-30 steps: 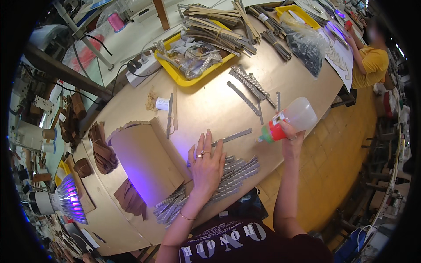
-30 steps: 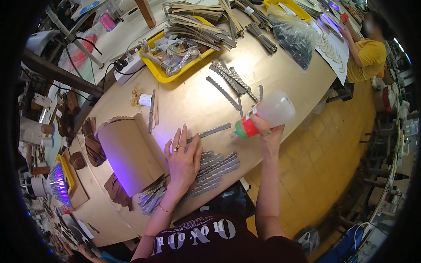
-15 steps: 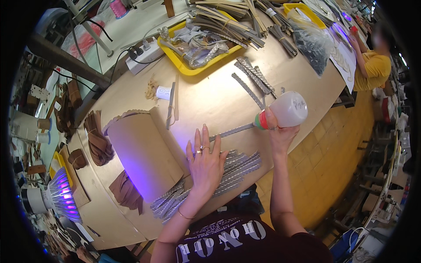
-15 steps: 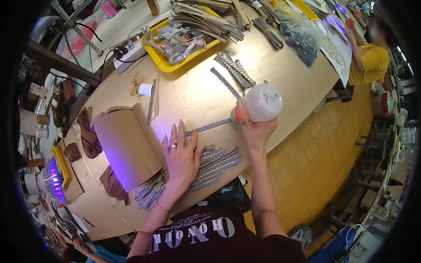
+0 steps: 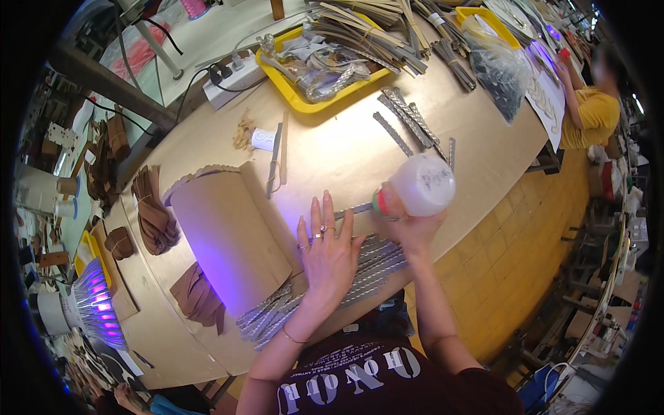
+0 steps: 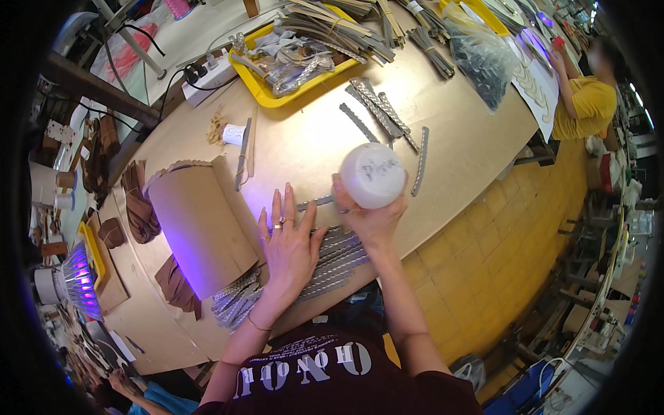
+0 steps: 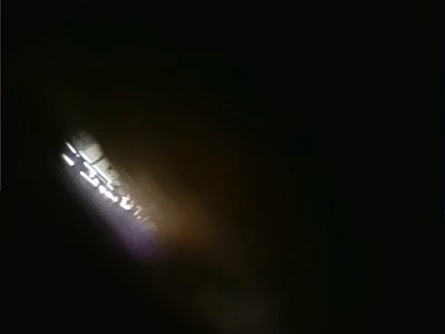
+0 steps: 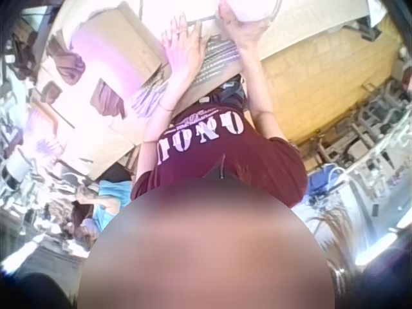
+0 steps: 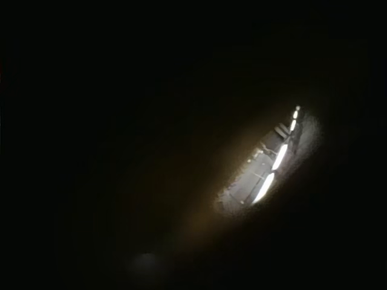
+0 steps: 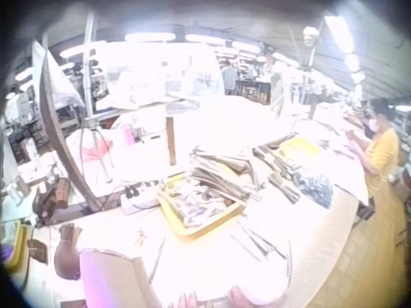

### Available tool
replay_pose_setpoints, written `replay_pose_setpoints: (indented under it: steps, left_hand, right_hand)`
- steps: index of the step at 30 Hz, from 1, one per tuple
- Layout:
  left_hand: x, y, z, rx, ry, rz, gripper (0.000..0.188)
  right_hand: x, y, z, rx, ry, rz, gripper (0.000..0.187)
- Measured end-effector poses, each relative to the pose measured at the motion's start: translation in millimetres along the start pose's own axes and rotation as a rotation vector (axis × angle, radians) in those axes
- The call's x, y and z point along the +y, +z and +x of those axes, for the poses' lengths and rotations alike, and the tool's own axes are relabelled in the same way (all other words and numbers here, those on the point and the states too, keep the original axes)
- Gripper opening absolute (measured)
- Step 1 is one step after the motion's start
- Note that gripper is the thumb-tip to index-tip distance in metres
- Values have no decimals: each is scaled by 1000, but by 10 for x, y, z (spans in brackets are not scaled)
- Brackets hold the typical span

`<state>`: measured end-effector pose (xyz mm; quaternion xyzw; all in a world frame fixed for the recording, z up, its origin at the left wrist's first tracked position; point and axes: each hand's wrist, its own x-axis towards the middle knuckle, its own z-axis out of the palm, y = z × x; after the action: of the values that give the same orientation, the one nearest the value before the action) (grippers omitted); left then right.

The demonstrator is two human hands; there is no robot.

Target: The person assembles short twisted cords by applying glue from a bottle to one end and attaching a small metal piece. They repeat this process for multiple cords, placing finished units on the table.

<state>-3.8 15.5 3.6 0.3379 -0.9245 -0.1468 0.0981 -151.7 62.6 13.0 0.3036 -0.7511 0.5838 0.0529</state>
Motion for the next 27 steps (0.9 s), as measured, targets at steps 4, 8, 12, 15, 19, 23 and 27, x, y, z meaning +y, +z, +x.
replay_pose_setpoints:
  steps: [4,8,12,15,19,23,27]
  left_hand:
    - [-12,8,-12,5,-4,-8,47]
    - [-21,13,-22,-14,-9,-53,45]
    - [-62,-12,-47,15,-11,-52,48]
    - [-118,-63,-121,27,-39,-32,49]
    - [-167,-68,-172,17,-59,-43,49]
    - [-183,-31,-163,12,-57,-56,48]
    - [-190,-10,-145,32,-45,-7,47]
  right_hand:
    - [61,-242,117,9,101,-87,34]
    - [66,-270,155,22,80,-48,33]
    - [-34,-78,41,-13,98,80,34]
    - [-102,53,-35,-46,106,66,37]
    - [-124,156,-98,-102,61,33,45]
    - [-130,279,-187,-141,12,33,60]
    - [-151,372,-296,-202,15,101,61]
